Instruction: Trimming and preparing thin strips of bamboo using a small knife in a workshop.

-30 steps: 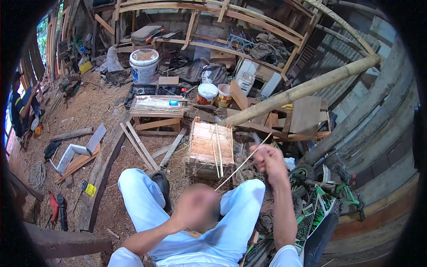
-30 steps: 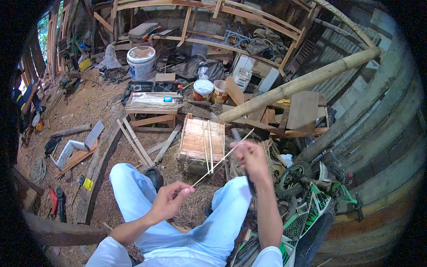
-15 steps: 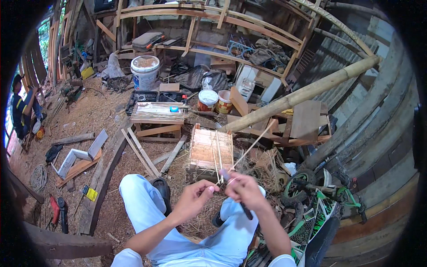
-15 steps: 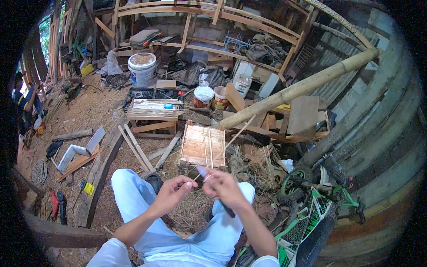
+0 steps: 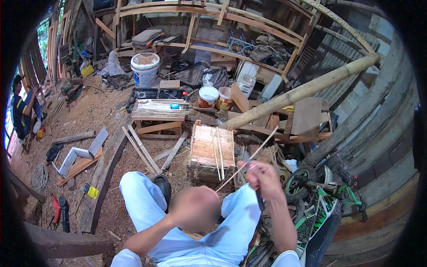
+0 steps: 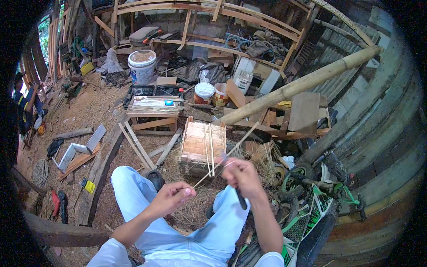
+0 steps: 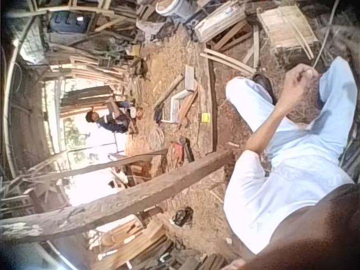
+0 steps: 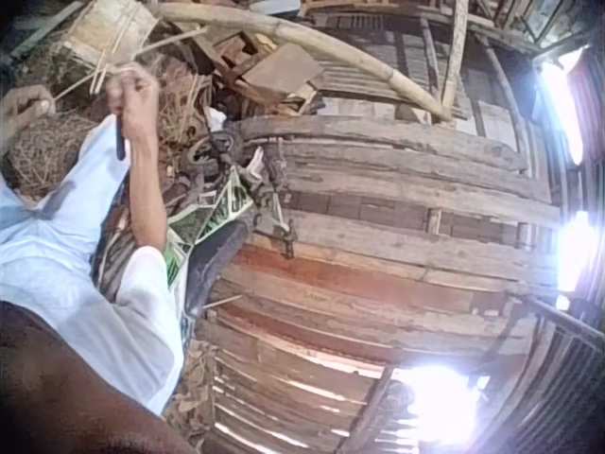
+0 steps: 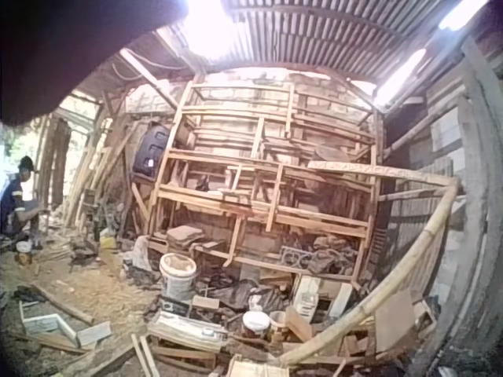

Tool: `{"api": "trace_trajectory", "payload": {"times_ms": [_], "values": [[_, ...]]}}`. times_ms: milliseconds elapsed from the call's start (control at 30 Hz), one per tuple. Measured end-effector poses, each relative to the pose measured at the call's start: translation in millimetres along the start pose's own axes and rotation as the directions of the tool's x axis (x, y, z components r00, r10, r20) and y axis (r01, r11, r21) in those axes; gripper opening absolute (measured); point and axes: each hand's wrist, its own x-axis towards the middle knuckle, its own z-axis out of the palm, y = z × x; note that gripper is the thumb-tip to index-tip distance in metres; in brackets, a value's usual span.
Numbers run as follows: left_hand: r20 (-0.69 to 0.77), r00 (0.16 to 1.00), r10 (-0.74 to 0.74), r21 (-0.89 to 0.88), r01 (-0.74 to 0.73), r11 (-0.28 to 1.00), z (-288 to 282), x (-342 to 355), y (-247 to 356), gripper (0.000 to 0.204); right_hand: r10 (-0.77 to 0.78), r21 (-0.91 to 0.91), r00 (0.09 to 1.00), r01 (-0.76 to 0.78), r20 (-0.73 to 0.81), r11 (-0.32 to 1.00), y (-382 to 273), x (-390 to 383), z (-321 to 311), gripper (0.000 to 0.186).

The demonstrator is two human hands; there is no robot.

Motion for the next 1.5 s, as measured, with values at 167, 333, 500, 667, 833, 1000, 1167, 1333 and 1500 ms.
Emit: {"api": "trace_trajectory", "payload": {"times_ms": [167,333,500,667,833,1000,1167,1333,1500], "values": [[-0.015,0.997,0.072,-0.199,-0.073,0.977,18.6,11.1,14.6,0.023,0.108,0.066,0.976,-0.122,0.191,0.99,17.5,-7.2,36.3,0.023],[0.055,0.993,0.105,-0.125,-0.098,0.987,11.3,9.1,10.4,0.024,0.099,-0.104,0.991,-0.089,0.087,0.991,6.7,-5.7,28.1,0.025],[0.056,0.998,0.016,-0.134,-0.009,0.991,9.8,-0.1,8.6,0.023,0.053,-0.097,0.999,-0.053,0.002,0.994,-8.8,-2.9,10.0,0.031],[0.108,0.994,0.001,-0.2,0.02,0.98,6.1,-4.7,4.6,0.025,0.022,-0.042,0.996,-0.026,-0.084,0.999,-13.0,0.4,-11.1,0.03],[0.117,0.993,-0.022,-0.192,0.044,0.98,-2.8,-7.7,-1.8,0.026,0.017,-0.045,0.994,-0.022,-0.103,0.999,-19.3,4.1,-29.6,0.03],[0.092,0.995,0.036,-0.1,-0.027,0.995,-0.3,-6.9,0.8,0.027,-0.056,-0.064,0.979,0.044,-0.198,0.997,-25.5,14.4,-51.7,0.033],[0.108,0.994,-0.017,-0.165,0.035,0.986,-15.4,-13.3,-13.5,0.025,-0.19,0.002,0.876,0.213,-0.443,0.977,-41.6,11.6,-116.7,0.031],[-0.008,0.998,-0.062,-0.133,0.061,0.989,-18.5,0.0,-0.9,0.022,-0.165,-0.139,0.946,0.13,-0.279,0.982,-31.5,-1.6,-70.3,0.041],[0.002,1.0,0.019,-0.044,-0.019,0.999,7.4,22.8,1.7,0.022,0.053,-0.025,0.994,-0.051,0.093,0.998,20.8,0.6,4.2,0.052]]}}
